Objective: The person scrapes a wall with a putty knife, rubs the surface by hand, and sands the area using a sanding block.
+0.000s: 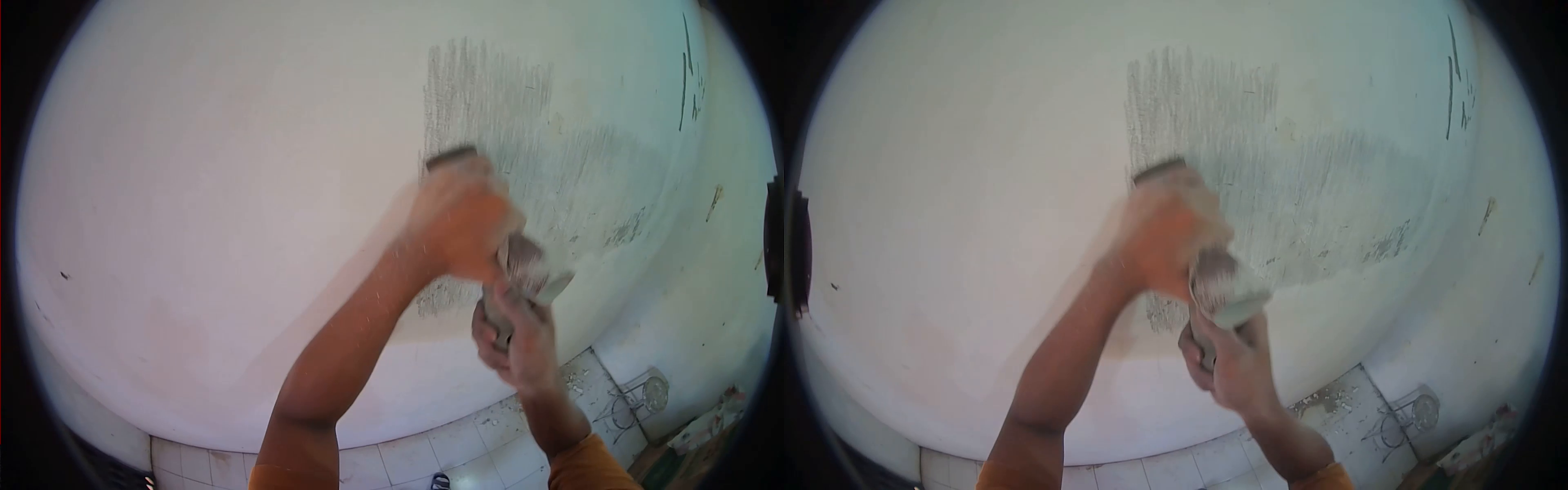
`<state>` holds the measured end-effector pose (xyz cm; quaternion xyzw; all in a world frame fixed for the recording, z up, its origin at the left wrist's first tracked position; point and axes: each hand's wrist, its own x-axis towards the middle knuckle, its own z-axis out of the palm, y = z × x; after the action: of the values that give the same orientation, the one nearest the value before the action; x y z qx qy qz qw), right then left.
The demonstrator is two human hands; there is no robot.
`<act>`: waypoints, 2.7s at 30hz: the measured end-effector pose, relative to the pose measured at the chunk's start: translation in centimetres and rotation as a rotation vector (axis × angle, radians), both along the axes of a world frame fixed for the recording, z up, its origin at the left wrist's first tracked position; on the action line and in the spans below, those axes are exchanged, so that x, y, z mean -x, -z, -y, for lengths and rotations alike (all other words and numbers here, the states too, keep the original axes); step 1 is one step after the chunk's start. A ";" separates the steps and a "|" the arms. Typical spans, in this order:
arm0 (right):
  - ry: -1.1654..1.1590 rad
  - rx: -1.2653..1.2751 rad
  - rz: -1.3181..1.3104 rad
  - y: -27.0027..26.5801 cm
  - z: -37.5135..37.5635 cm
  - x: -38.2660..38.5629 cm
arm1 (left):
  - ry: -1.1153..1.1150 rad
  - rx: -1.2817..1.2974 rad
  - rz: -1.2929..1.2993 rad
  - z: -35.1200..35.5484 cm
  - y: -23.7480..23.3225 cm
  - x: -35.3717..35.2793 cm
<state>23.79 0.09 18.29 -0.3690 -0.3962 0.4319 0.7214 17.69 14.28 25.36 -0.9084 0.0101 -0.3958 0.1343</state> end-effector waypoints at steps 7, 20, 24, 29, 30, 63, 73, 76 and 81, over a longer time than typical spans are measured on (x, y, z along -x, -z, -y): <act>0.018 -0.021 0.031 0.7 -0.2 0.5 | 0.051 -0.100 0.080 -0.2 0.3 0.4; 0.008 -0.071 0.101 -2.5 -0.9 0.7 | 0.154 -0.217 0.020 -1.8 -3.9 0.9; -0.023 -0.156 0.047 -6.0 -1.6 0.8 | 0.138 -0.105 0.029 -1.6 -7.6 0.5; -0.049 -0.062 0.011 -2.1 -0.5 0.7 | 0.031 -0.112 -0.142 -0.6 -3.8 0.9; -0.079 -0.101 0.015 -5.0 -0.7 0.3 | 0.105 -0.167 -0.010 -1.8 -6.4 0.7; -0.169 0.841 -0.254 41.0 12.6 3.1 | -0.077 0.765 -0.895 9.0 56.9 3.9; -0.388 1.186 0.209 70.1 36.2 0.0 | -0.182 2.141 0.178 35.3 63.0 14.5; -0.288 1.227 0.023 55.8 30.9 -0.5 | -0.304 2.205 0.132 34.3 58.1 15.7; -0.289 0.871 -0.172 47.9 27.5 0.0 | -0.480 2.454 0.443 35.3 52.6 14.7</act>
<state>23.79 -27.42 -29.64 -0.5413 -0.1639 0.6832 0.4619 2.94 -20.97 -27.19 -0.3294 -0.5486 -0.2538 -0.7254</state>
